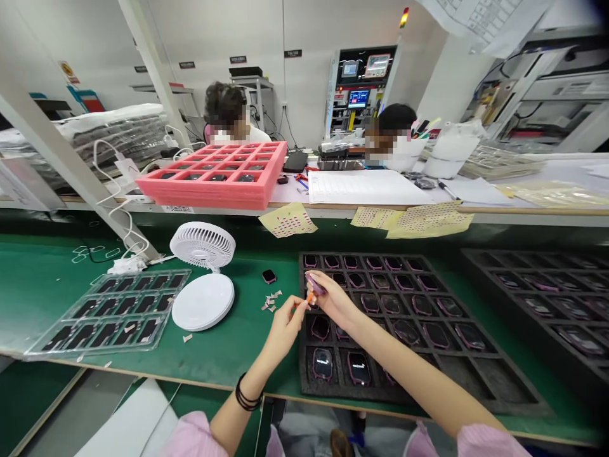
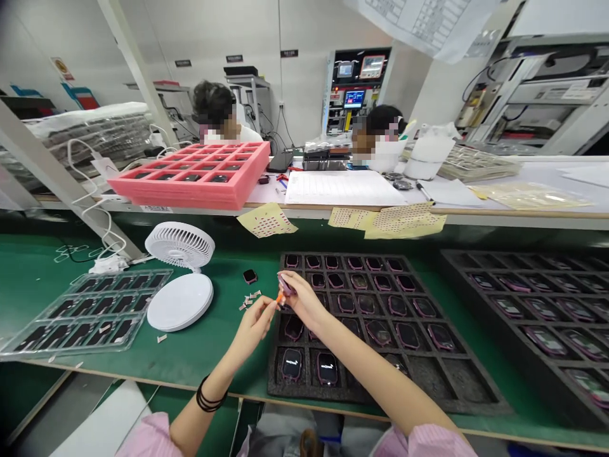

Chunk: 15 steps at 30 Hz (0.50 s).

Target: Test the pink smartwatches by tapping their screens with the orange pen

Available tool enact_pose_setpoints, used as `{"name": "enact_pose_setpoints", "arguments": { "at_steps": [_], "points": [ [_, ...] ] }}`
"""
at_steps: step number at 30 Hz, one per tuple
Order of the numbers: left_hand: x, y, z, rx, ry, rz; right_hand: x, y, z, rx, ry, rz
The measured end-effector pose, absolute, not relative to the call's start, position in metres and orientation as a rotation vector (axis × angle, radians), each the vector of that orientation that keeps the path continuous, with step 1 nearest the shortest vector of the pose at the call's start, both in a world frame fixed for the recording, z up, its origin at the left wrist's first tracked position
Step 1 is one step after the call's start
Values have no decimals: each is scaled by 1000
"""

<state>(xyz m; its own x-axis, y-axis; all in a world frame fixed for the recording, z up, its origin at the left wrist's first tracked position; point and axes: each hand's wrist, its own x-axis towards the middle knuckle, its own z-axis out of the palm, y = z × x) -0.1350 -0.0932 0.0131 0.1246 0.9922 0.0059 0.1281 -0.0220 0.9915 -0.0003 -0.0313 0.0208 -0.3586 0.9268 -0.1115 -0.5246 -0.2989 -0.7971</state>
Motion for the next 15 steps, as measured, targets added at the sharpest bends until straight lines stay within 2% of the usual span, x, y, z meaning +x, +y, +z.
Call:
{"name": "enact_pose_setpoints", "arguments": {
  "at_steps": [4,15],
  "points": [
    [-118,-86,17,1155,1064,1053,-3,-38,25,-693,-692,1870],
    [-118,-82,21,1089,1051,1028,3,-41,28,-784,-842,1704]
  ]
}}
